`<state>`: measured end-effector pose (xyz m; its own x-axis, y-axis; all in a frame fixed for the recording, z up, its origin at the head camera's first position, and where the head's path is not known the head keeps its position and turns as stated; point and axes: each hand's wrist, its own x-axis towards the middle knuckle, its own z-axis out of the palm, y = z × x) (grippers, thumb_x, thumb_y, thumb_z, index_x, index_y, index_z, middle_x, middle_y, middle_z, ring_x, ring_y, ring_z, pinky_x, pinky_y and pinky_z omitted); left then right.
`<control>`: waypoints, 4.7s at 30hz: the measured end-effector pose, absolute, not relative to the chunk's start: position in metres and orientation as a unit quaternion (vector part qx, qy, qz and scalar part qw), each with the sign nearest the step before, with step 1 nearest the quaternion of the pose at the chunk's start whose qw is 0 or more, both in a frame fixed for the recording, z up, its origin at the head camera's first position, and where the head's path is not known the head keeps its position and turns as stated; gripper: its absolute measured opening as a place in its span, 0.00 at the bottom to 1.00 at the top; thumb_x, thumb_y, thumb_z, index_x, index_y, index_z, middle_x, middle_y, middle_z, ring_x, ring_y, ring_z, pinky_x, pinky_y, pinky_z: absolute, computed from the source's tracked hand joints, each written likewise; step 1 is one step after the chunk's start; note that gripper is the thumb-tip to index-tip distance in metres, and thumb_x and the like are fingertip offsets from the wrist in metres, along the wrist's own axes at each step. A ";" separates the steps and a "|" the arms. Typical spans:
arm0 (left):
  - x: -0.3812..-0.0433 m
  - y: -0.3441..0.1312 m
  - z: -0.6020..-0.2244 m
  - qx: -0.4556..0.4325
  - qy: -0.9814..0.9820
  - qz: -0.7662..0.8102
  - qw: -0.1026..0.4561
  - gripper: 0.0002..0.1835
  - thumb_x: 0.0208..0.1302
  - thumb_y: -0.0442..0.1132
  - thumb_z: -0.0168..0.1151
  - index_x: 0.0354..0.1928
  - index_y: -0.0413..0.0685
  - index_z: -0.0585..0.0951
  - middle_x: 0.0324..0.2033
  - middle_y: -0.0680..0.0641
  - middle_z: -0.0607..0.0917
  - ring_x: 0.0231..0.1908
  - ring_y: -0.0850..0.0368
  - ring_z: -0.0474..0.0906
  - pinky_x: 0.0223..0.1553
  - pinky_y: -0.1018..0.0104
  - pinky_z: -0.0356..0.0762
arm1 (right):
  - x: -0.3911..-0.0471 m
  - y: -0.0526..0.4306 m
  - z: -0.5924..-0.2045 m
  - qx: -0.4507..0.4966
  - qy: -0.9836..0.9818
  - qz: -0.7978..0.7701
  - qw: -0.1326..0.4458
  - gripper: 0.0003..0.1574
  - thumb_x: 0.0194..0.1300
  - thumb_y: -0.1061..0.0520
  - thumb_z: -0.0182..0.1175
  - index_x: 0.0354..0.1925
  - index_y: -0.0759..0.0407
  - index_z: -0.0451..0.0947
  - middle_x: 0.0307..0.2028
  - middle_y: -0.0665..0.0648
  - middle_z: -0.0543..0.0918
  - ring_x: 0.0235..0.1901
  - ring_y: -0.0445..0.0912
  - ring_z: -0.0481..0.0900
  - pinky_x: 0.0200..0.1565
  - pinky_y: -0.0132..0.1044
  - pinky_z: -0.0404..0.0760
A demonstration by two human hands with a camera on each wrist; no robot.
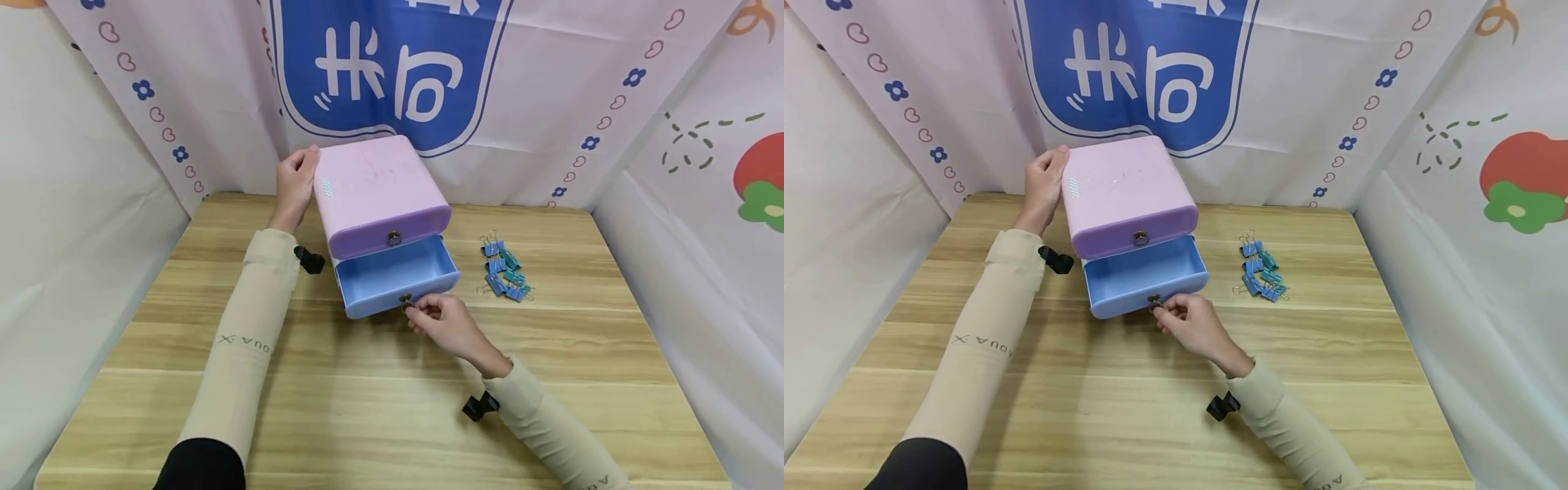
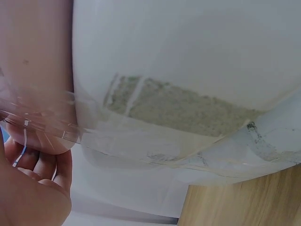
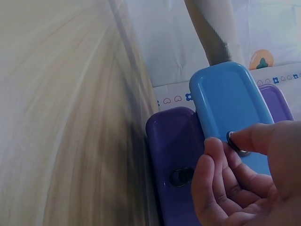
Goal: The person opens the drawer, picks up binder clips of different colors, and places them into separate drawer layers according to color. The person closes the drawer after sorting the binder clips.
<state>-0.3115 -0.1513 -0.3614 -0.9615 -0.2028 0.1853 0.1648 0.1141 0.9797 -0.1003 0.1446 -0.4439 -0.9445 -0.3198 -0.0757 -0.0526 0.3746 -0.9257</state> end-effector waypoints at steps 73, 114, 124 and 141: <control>-0.313 -0.153 -0.363 0.003 -0.733 -0.665 0.145 0.24 0.77 0.59 0.60 0.52 0.44 0.87 0.34 0.57 0.81 0.36 0.63 0.75 0.36 0.72 0.73 | -0.146 0.255 -0.435 -0.102 0.982 -0.141 -0.075 0.13 0.72 0.60 0.64 0.43 0.72 0.82 0.38 0.67 0.88 0.29 0.51 0.80 0.32 0.48 0.84; -0.312 -0.153 -0.363 0.011 -0.730 -0.669 0.139 0.25 0.77 0.58 0.59 0.54 0.44 0.86 0.36 0.57 0.81 0.38 0.63 0.75 0.38 0.72 0.73 | -0.160 0.264 -0.430 -0.086 0.980 -0.176 -0.025 0.14 0.72 0.67 0.57 0.28 0.65 0.80 0.24 0.60 0.81 0.21 0.45 0.73 0.27 0.39 0.75; -0.314 -0.152 -0.365 -0.002 -0.722 -0.673 0.157 0.22 0.77 0.56 0.60 0.49 0.43 0.87 0.33 0.57 0.81 0.35 0.63 0.75 0.37 0.72 0.72 | -0.161 0.271 -0.425 -0.072 0.965 -0.249 -0.040 0.10 0.74 0.64 0.61 0.40 0.70 0.86 0.36 0.68 0.90 0.33 0.55 0.89 0.36 0.47 0.88; -0.315 -0.153 -0.366 -0.006 -0.723 -0.673 0.158 0.22 0.78 0.56 0.60 0.48 0.44 0.87 0.32 0.57 0.81 0.35 0.63 0.75 0.36 0.73 0.72 | -0.158 0.279 -0.395 -0.013 0.934 -0.356 0.007 0.17 0.78 0.50 0.60 0.48 0.62 0.86 0.43 0.65 0.91 0.38 0.55 0.89 0.34 0.33 0.82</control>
<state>-0.3153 -0.1531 -0.3664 -0.9498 -0.2042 0.2370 0.2218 0.0946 0.9705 -0.1575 0.2793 -0.3951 -0.9996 -0.0287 -0.0033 -0.0192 0.7461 -0.6655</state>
